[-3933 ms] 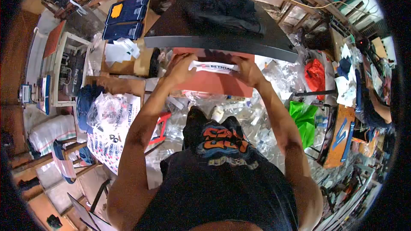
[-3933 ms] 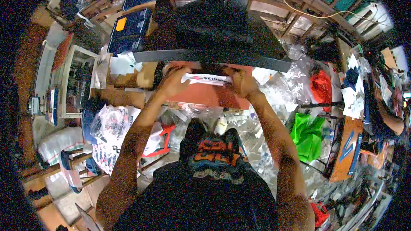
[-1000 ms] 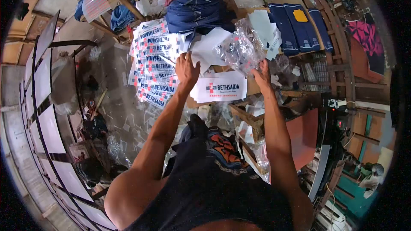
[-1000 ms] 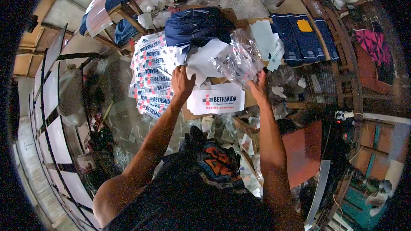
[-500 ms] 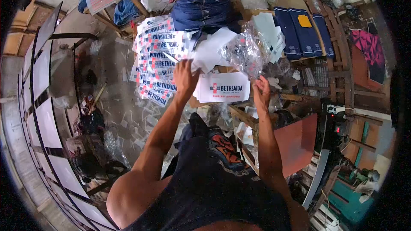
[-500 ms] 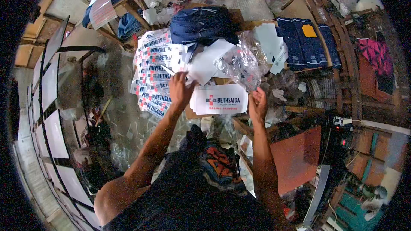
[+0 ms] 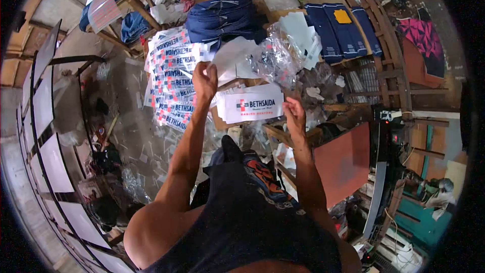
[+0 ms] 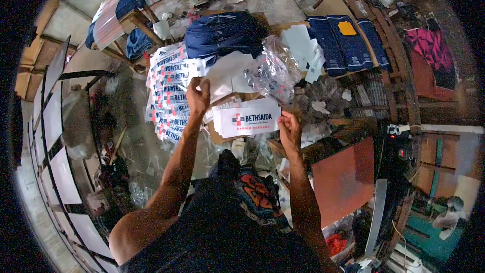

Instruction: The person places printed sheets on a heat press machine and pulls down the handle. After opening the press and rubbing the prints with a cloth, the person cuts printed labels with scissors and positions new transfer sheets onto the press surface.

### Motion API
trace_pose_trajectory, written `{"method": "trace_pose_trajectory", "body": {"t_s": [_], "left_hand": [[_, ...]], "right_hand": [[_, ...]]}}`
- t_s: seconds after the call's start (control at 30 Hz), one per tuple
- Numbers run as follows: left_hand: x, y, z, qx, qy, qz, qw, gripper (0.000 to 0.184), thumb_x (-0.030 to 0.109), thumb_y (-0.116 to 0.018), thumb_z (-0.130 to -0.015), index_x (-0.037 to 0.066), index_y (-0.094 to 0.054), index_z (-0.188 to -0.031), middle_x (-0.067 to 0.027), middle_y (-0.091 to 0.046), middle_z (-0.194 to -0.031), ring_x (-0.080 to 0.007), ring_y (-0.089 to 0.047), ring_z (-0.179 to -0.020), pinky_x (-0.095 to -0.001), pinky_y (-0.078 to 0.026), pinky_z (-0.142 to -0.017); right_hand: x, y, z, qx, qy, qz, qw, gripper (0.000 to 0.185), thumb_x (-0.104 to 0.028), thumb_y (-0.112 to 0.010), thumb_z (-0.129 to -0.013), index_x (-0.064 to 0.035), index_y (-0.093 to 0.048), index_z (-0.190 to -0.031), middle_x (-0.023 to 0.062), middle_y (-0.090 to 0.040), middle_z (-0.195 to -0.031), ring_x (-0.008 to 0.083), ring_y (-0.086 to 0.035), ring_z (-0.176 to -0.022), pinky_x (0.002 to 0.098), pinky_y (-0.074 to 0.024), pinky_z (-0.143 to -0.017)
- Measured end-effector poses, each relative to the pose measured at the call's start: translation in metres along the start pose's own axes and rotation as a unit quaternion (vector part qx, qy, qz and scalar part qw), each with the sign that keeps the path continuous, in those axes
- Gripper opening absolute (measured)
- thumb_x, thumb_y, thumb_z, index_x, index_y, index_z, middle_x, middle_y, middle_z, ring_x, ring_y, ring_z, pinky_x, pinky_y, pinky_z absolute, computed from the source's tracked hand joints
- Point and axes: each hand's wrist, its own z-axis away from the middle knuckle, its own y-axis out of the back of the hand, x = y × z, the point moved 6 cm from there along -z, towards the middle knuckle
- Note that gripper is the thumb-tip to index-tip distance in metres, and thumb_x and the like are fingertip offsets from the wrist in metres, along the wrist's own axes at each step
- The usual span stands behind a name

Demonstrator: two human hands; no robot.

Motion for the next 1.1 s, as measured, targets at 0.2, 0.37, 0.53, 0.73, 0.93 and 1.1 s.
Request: {"method": "trace_pose_trajectory", "body": {"t_s": [0.2,0.37,0.53,0.73,0.93,1.1], "left_hand": [[0.080,-0.013,0.038,-0.125,-0.046,0.089,0.987,0.021,0.012,-0.070,-0.097,-0.002,-0.064,-0.111,-0.0144,-0.072,-0.100,-0.0177,-0.067,-0.078,-0.0307,-0.055,-0.066],[0.026,-0.025,0.031,0.004,0.055,0.064,0.996,0.022,0.016,-0.070,-0.096,-0.001,-0.065,-0.107,-0.0176,-0.072,-0.087,-0.0220,-0.068,-0.074,-0.0342,-0.053,-0.069],[-0.021,-0.004,-0.006,0.092,0.049,-0.093,0.990,0.037,0.021,-0.075,-0.085,0.000,-0.065,-0.114,-0.0252,-0.067,-0.107,-0.0437,-0.064,-0.102,-0.0504,-0.049,-0.090],[-0.074,0.118,0.024,0.209,0.102,-0.308,0.923,0.070,0.038,-0.080,-0.080,0.000,-0.054,-0.134,-0.0231,-0.062,-0.118,-0.0435,-0.057,-0.113,-0.0528,-0.045,-0.098],[-0.137,0.173,-0.017,0.054,0.227,-0.405,0.884,0.120,0.090,-0.068,-0.065,0.005,-0.047,-0.148,-0.0205,-0.058,-0.138,-0.0400,-0.051,-0.132,-0.0595,-0.031,-0.112],[-0.144,0.173,-0.039,0.005,0.233,-0.407,0.883,0.110,0.078,-0.079,-0.064,0.001,-0.052,-0.138,-0.0237,-0.059,-0.136,-0.0384,-0.054,-0.131,-0.0583,-0.034,-0.110]], "right_hand": [[-0.058,-0.083,-0.012,-0.121,-0.200,-0.266,0.935,0.046,-0.036,-0.059,-0.105,-0.0115,-0.052,-0.144,0.0084,-0.063,-0.134,0.0228,-0.061,-0.121,0.0424,-0.0526,-0.095],[-0.076,-0.134,-0.028,-0.187,-0.200,-0.232,0.934,0.055,-0.040,-0.057,-0.106,-0.0135,-0.044,-0.151,0.0023,-0.056,-0.143,0.0229,-0.056,-0.128,0.0452,-0.0518,-0.096],[-0.069,-0.134,-0.016,-0.235,-0.197,-0.148,0.940,0.052,-0.038,-0.056,-0.106,-0.0125,-0.047,-0.150,0.0053,-0.058,-0.141,0.0212,-0.058,-0.126,0.0404,-0.0507,-0.098],[-0.031,-0.069,0.021,-0.208,-0.221,-0.112,0.946,0.048,-0.037,-0.055,-0.107,-0.0116,-0.050,-0.148,0.0079,-0.062,-0.135,0.0208,-0.061,-0.121,0.0405,-0.0495,-0.099],[-0.007,-0.048,0.037,-0.180,-0.290,-0.062,0.938,0.046,-0.038,-0.059,-0.105,-0.0094,-0.054,-0.141,0.0077,-0.061,-0.132,0.0223,-0.061,-0.118,0.0403,-0.0491,-0.099],[-0.034,-0.094,0.012,-0.224,-0.176,0.029,0.958,0.045,-0.035,-0.063,-0.103,-0.0072,-0.057,-0.139,0.0089,-0.067,-0.126,0.0199,-0.066,-0.112,0.0378,-0.0521,-0.093]]}}
